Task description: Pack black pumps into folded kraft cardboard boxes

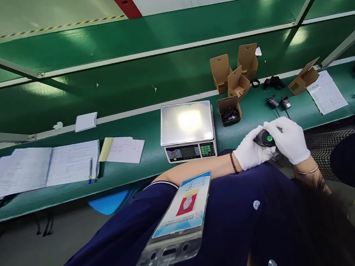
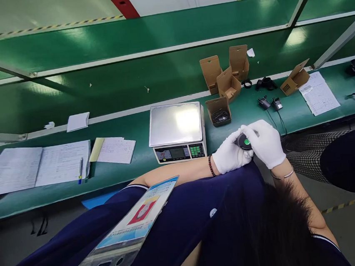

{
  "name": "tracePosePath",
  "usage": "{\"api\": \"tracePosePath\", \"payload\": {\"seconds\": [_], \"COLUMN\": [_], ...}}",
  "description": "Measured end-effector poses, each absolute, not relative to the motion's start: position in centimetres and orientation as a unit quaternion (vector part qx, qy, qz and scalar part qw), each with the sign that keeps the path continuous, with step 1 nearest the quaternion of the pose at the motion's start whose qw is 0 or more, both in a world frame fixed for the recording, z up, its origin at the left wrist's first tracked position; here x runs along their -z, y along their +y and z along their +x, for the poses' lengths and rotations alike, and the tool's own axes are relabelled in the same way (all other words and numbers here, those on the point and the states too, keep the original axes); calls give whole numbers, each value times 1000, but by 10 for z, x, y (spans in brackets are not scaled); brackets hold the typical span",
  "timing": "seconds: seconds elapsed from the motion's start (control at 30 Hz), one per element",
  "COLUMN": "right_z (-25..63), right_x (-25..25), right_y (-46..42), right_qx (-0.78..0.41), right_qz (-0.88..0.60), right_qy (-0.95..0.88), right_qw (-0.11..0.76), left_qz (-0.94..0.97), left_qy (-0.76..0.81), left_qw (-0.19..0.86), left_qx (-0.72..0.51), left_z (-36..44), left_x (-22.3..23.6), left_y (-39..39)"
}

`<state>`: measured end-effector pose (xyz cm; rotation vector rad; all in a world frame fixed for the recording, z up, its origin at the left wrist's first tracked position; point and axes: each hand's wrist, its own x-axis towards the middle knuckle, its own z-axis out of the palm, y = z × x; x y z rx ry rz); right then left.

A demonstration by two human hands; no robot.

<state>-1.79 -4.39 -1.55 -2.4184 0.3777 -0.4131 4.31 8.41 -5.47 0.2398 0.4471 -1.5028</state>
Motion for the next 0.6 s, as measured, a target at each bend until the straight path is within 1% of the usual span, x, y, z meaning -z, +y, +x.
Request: {"api": "tracePosePath", "payload": {"seconds": [0.13,0.23,0.3,0.4,0.5,0.6], "right_z": [-9,0,6,19,48,94], "right_x": [23,23,21,21,28,14], "right_y": [-46,-45,-40,-27,-17,-10], "right_qx": [128,119,122,142,181,228], "right_qz": [-903,-895,-897,-899,-905,-912], "right_qy": [164,159,131,60,-31,-132], "right_qw": [377,400,403,409,384,316], "left_qz": [89,83,83,83,50,59], "left_qy": [235,237,229,240,247,255], "left_qw": [697,706,722,765,812,835], "left_qx": [671,662,647,591,527,484], "left_z": [51,59,62,69,86,99], "left_x": [56,57,60,70,84,89], "left_y": [86,88,91,95,97,105]}}
